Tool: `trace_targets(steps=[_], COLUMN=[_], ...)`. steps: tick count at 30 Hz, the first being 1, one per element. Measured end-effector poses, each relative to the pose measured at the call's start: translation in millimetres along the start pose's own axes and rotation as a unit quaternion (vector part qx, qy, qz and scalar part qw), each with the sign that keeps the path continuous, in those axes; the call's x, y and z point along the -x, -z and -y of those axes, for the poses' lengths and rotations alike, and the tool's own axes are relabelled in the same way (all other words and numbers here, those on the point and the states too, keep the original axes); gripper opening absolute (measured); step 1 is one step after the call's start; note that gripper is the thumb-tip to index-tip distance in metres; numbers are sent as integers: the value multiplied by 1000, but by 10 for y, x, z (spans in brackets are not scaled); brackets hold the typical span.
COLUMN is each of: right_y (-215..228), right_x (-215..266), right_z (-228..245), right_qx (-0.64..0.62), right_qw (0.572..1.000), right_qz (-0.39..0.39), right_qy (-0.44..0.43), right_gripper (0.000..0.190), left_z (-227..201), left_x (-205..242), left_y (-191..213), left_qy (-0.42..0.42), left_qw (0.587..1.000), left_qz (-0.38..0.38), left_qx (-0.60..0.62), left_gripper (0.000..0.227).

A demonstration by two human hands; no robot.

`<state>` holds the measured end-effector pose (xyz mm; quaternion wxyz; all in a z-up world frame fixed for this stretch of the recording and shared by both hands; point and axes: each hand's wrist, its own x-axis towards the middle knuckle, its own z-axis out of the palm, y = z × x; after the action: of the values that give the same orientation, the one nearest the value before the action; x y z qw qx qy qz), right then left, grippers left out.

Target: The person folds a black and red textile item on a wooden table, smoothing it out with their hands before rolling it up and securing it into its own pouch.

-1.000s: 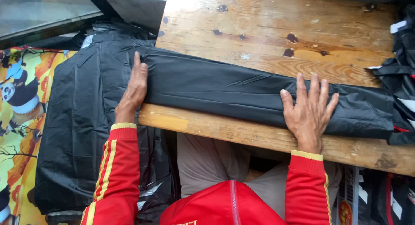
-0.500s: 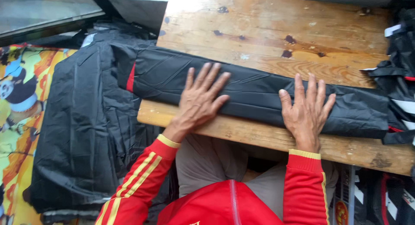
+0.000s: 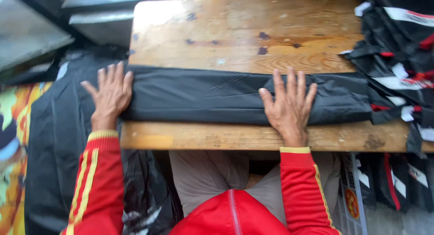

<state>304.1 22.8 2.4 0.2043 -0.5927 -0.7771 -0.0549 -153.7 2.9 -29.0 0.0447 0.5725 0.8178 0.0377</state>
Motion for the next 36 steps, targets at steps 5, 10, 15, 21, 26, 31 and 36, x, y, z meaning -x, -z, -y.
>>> trace_targets(steps=[5, 10, 15, 21, 26, 31, 36], right_y=[6, -23, -138, 145, -127, 88, 381], right_x=[-39, 3, 11, -69, 132, 132, 10], right_z=[20, 6, -19, 468, 578, 242, -440], right_qx=[32, -27, -52, -141, -145, -109, -12], right_qw=[999, 998, 990, 981, 984, 989, 997], right_qz=[-16, -41, -129, -124, -52, -22, 64], right_qy=[-25, -38, -16, 56, 91, 94, 42], right_gripper=[57, 55, 47, 50, 66, 71, 64], left_z=[-960, -1704, -1764, -1787, -1799, -1798, -1812], left_x=[305, 560, 412, 318, 339, 361, 338], left_y=[347, 266, 88, 17, -13, 9, -28], left_qy=[-235, -345, -322, -300, -291, -288, -291], left_qw=[945, 914, 915, 921, 919, 924, 917], left_qz=[-228, -187, -219, -211, -219, -187, -219], left_qx=[15, 103, 105, 134, 150, 171, 163], left_gripper=[38, 35, 25, 11, 14, 16, 9])
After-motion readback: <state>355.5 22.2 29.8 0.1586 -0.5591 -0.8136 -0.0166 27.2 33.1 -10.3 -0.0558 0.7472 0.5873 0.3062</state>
